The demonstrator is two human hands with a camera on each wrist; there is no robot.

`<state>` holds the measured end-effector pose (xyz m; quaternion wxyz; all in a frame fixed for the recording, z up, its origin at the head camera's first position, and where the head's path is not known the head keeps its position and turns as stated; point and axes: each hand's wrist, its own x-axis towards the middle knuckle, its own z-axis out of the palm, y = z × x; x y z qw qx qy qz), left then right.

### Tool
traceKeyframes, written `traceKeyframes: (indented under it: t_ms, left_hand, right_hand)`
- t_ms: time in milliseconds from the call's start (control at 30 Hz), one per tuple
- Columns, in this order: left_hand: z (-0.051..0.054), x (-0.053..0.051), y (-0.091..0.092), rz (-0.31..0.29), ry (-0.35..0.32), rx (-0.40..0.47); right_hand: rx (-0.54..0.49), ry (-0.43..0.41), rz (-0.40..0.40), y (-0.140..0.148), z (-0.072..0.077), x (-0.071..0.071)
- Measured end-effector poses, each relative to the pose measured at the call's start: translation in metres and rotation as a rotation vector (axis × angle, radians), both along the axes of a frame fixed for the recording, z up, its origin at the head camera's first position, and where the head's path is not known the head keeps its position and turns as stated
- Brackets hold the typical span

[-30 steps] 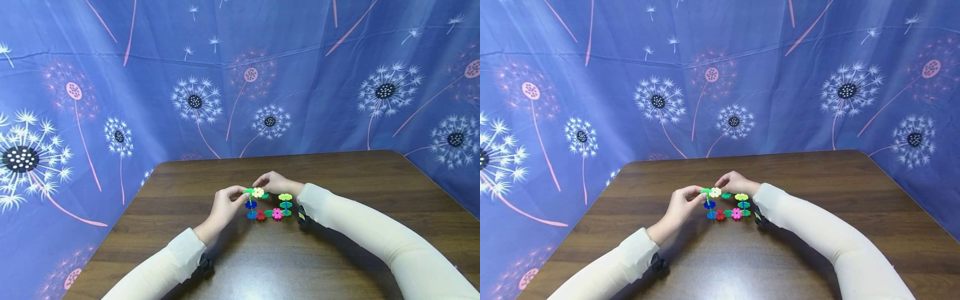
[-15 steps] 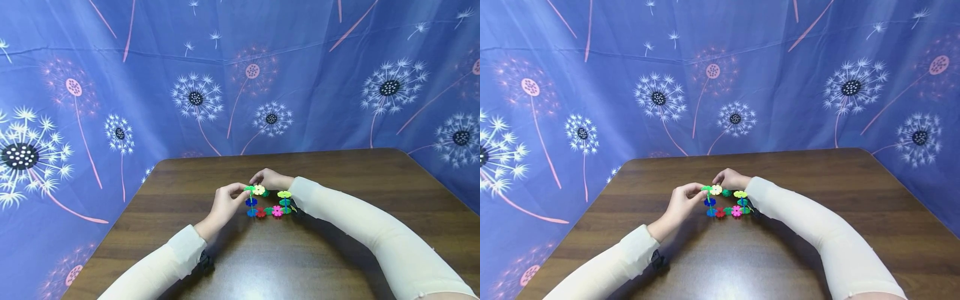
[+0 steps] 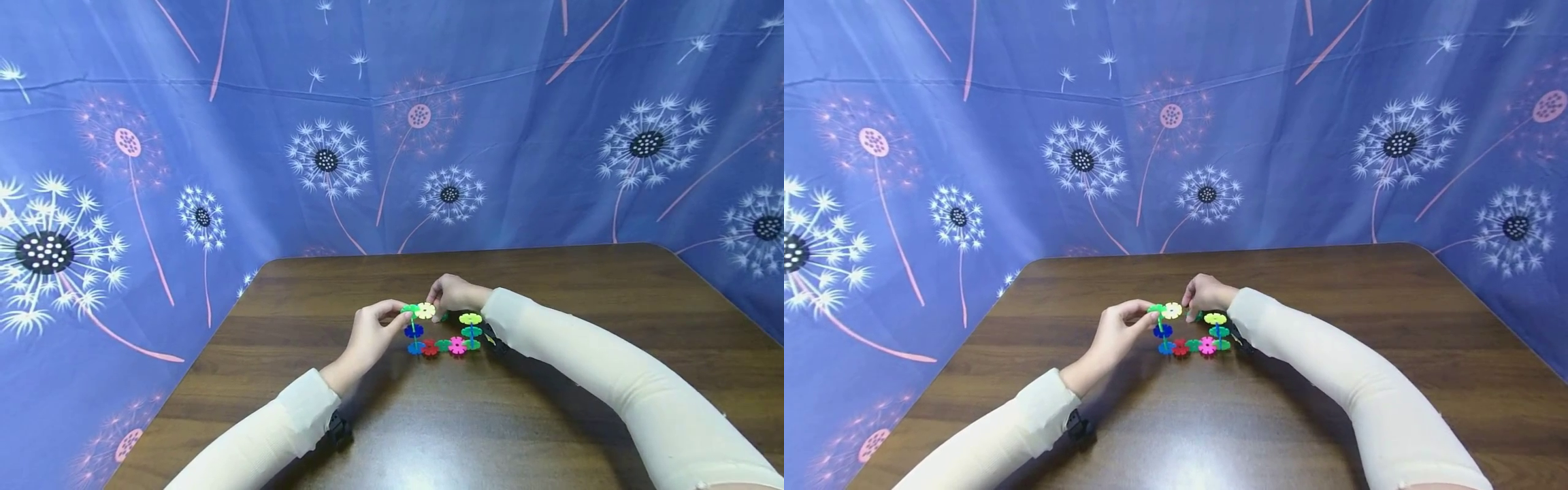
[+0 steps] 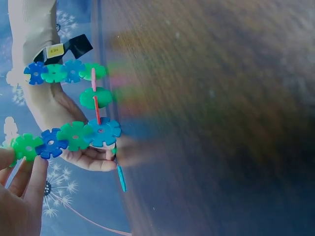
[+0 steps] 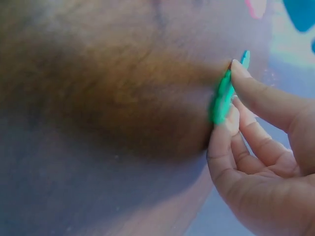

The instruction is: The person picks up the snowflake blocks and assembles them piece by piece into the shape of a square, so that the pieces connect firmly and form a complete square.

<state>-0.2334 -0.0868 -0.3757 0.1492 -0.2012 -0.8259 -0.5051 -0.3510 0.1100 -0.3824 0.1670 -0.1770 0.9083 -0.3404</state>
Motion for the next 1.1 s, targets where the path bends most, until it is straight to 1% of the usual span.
traceKeyframes:
  t_ms: [100, 200, 267, 367, 433, 533, 667, 767, 833, 933, 1100]
  left_hand:
    - [0.001, -0.001, 0.001, 0.002, -0.002, -0.005]
    - [0.002, -0.002, 0.001, 0.003, -0.001, -0.018]
    - [0.002, -0.002, 0.002, -0.001, 0.0, -0.023]
    - [0.001, -0.001, 0.002, -0.003, 0.003, -0.027]
    - [0.001, -0.001, 0.002, -0.002, 0.005, -0.03]
    - [0.002, 0.0, 0.002, 0.0, 0.014, -0.037]
    - [0.002, 0.0, 0.002, 0.001, 0.012, -0.037]
    - [0.002, -0.001, 0.003, 0.004, 0.007, -0.025]
    - [0.001, -0.001, 0.004, 0.006, 0.006, -0.015]
    - [0.001, -0.001, 0.004, 0.007, 0.027, -0.016]
    - [0.0, 0.0, 0.005, 0.013, 0.039, -0.017]
  right_hand:
    - [0.024, 0.038, -0.009, 0.001, 0.001, 0.003]
    - [0.006, 0.051, -0.013, 0.003, 0.001, 0.006]
    - [-0.029, 0.03, -0.013, 0.006, 0.0, 0.008]
    - [-0.129, -0.028, -0.024, 0.011, 0.0, 0.013]
    - [-0.187, -0.044, -0.026, 0.015, 0.001, 0.017]
    - [-0.247, -0.039, -0.035, 0.02, 0.007, 0.026]
    - [-0.303, -0.024, -0.039, 0.025, 0.021, 0.04]
    - [-0.35, -0.009, -0.029, 0.028, 0.032, 0.05]
    - [-0.367, 0.004, -0.016, 0.029, 0.039, 0.056]
    - [-0.371, 0.018, -0.002, 0.031, 0.046, 0.064]
    - [-0.366, 0.029, -0.001, 0.034, 0.051, 0.074]
